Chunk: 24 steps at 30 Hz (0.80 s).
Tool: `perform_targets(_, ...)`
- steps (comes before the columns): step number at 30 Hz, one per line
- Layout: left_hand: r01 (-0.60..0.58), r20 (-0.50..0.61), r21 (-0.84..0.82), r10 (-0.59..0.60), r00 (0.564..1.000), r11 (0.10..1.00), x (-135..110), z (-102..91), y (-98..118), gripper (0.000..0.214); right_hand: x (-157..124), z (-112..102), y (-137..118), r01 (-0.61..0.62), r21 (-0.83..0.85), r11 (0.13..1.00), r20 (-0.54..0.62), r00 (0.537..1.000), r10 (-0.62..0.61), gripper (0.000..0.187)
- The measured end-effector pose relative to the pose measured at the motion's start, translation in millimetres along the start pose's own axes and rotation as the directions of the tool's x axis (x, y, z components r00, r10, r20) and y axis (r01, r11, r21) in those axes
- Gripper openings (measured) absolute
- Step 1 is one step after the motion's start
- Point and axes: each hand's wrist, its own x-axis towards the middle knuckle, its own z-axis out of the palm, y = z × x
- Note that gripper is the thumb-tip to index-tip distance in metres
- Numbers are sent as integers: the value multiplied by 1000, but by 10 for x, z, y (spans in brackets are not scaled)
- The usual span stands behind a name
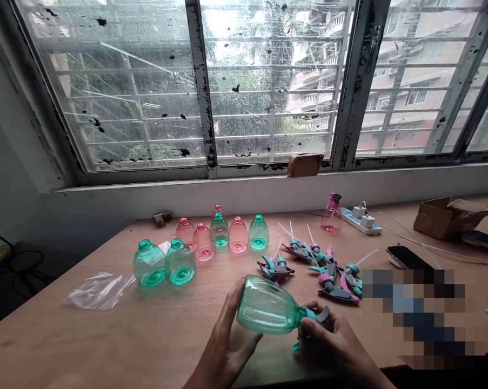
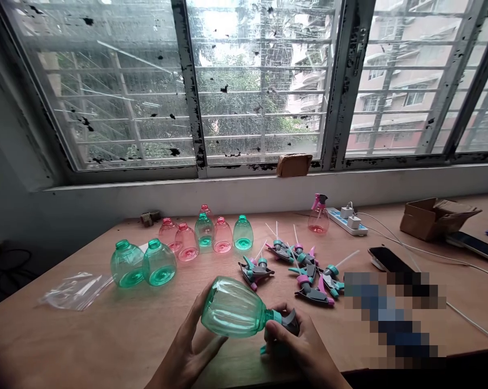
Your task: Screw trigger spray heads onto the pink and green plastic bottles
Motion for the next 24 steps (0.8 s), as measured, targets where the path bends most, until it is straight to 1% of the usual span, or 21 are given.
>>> perform_targets(2, 5, -9, -24, -5, 1000, 1000, -6, 13, -12, 82, 0, 0, 8, 0, -3, 1000, 2, 1000, 0, 35)
perform_targets(5, 51, -37, -146, -57, 998, 988, -8, 15, -9, 86, 2, -5, 19, 10, -28, 1000, -7, 1000, -10, 36)
perform_targets(7, 78, -61, -229, -94, 994, 970, -2, 3, 7, 81, 4, -8, 21, 13, -44, 999, -23, 1000, -14, 38)
perform_targets(8, 83, -71, -242, -102, 992, 967, 4, -5, 17, 77, 4, -9, 19, 12, -51, 999, -29, 999, -14, 38)
perform_targets(10, 78, -74, -204, -95, 993, 976, 20, -23, 36, 67, 3, -9, 10, 3, -56, 998, -37, 999, -5, 38)
perform_targets(12, 79, -54, -159, -89, 995, 984, 36, -34, 47, 61, 0, -3, -3, -11, -45, 999, -43, 999, 9, 39)
perform_targets(15, 119, 1, -194, -121, 993, 974, 40, -27, 39, 62, -5, 12, -23, -16, -28, 999, -49, 999, 14, 40)
perform_targets(17, 123, 26, -214, -120, 992, 969, 24, -12, 25, 64, -7, 22, -34, -8, -29, 1000, -45, 999, 6, 39)
perform_targets(18, 107, 33, -205, -102, 994, 973, 12, -7, 21, 66, -7, 26, -38, -5, -32, 999, -43, 999, 4, 39)
perform_targets(21, 32, 63, -135, -24, 998, 990, -28, -8, 32, 86, -7, 25, -47, 6, -50, 999, -45, 999, -8, 36)
perform_targets(23, 24, 94, -91, -15, 995, 996, -45, -23, 51, 93, -6, 20, -48, 14, -58, 998, -41, 999, -17, 36)
perform_targets(24, 30, 109, -76, -22, 994, 997, -48, -31, 56, 94, -6, 17, -47, 19, -61, 998, -36, 999, -21, 36)
